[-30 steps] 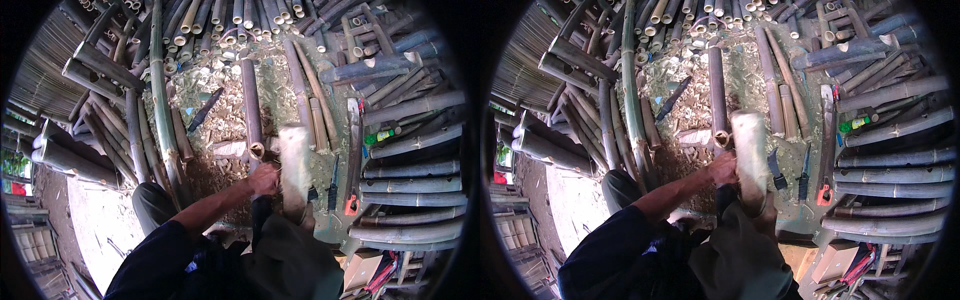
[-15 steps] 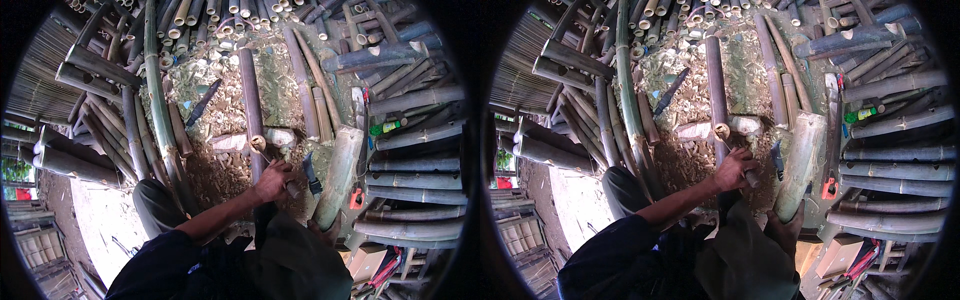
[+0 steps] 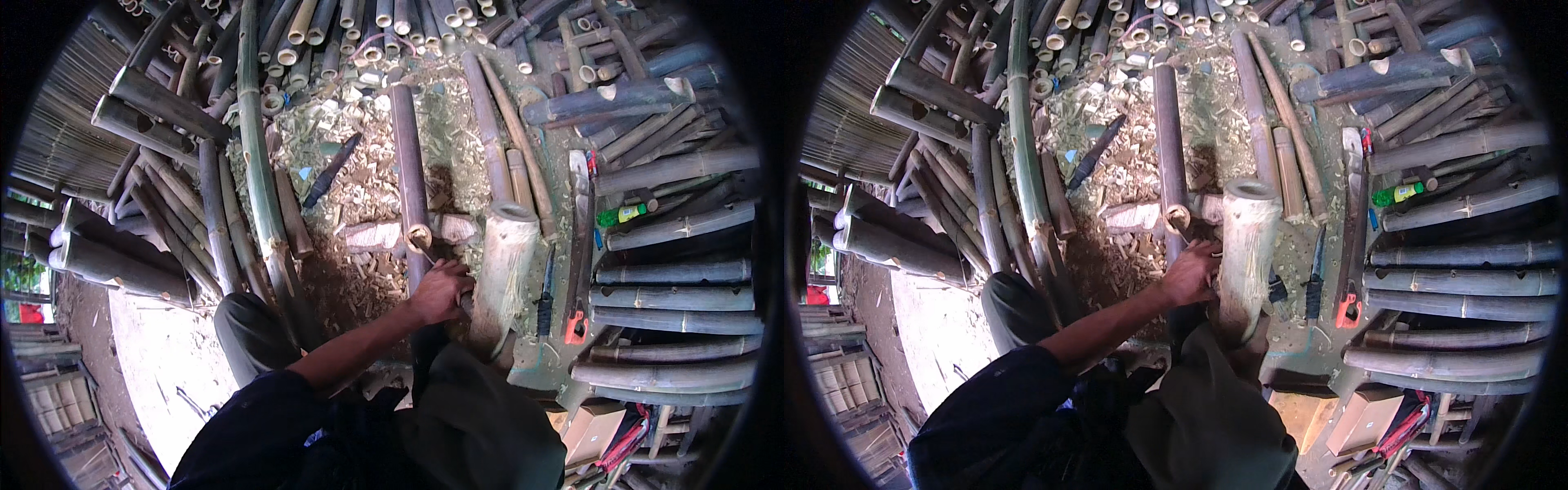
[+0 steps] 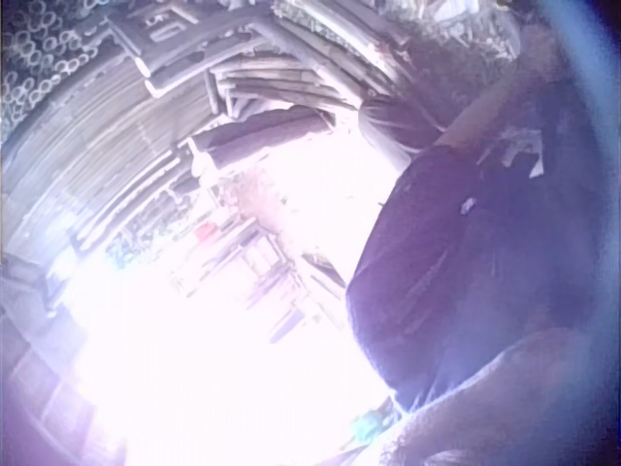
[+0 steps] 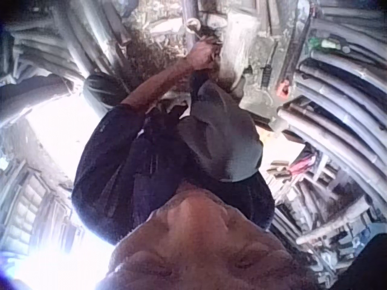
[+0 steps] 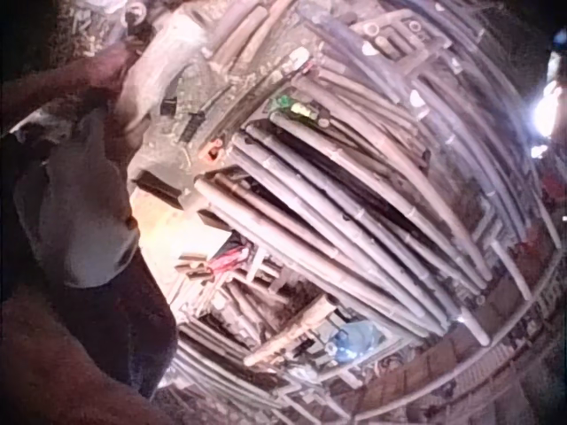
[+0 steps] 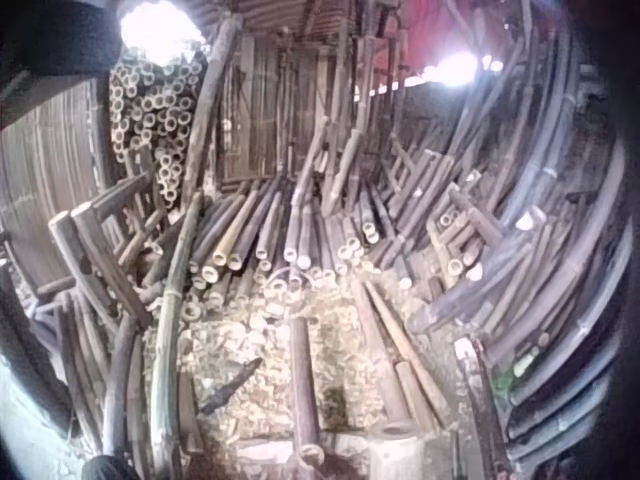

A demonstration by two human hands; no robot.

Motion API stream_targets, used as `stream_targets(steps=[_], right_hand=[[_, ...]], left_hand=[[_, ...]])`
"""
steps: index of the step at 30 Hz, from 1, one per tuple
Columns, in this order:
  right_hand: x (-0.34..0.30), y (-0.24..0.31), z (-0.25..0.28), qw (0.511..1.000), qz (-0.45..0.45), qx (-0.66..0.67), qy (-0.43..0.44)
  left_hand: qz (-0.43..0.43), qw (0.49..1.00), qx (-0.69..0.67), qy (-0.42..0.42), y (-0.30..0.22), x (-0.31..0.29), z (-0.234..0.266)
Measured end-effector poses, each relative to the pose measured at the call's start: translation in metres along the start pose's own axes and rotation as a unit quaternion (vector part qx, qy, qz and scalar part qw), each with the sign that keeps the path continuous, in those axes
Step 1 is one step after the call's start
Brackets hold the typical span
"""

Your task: The person carves a section of bamboo by placing a knife against the wood and striking the blade with a wooden block to shave away material.

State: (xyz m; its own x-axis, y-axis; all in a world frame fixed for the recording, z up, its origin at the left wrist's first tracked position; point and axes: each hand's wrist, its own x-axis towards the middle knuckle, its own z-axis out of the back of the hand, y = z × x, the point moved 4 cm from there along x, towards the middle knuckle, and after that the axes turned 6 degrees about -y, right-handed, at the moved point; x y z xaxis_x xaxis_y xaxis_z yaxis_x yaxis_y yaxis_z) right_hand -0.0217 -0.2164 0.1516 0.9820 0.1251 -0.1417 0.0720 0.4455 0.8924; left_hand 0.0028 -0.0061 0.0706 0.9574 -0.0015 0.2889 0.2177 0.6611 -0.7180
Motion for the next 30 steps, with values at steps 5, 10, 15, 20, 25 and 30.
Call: stream_targets(steps=[5, 10, 15, 20, 25, 30], right_hand=[[0.004, -0.003, -0.012, 0.999, 0.022, -0.02, 0.022], [0.012, -0.011, -0.031, 0.997, 0.055, -0.059, 0.022], [0.016, -0.032, -0.044, 0.991, 0.119, -0.044, -0.042], [0.039, -0.013, 0.017, 0.998, 0.033, -0.003, 0.055], [0.032, -0.011, 0.052, 0.998, -0.023, 0.036, 0.047], [0.012, 0.001, 0.046, 0.998, -0.052, 0.021, 0.013]], left_hand=[[0.014, 1.0, -0.01, 0.012, 0.005, -0.003, -0.001], [0.008, 1.0, 0.004, 0.009, 0.007, -0.003, -0.009], [-0.017, 0.997, -0.054, -0.054, 0.026, 0.009, 0.018], [0.099, 0.97, -0.176, -0.136, 0.018, 0.049, 0.046], [-0.018, 0.999, -0.033, 0.006, -0.019, 0.013, 0.011], [-0.03, 0.999, 0.009, 0.029, -0.006, 0.001, 0.01]])
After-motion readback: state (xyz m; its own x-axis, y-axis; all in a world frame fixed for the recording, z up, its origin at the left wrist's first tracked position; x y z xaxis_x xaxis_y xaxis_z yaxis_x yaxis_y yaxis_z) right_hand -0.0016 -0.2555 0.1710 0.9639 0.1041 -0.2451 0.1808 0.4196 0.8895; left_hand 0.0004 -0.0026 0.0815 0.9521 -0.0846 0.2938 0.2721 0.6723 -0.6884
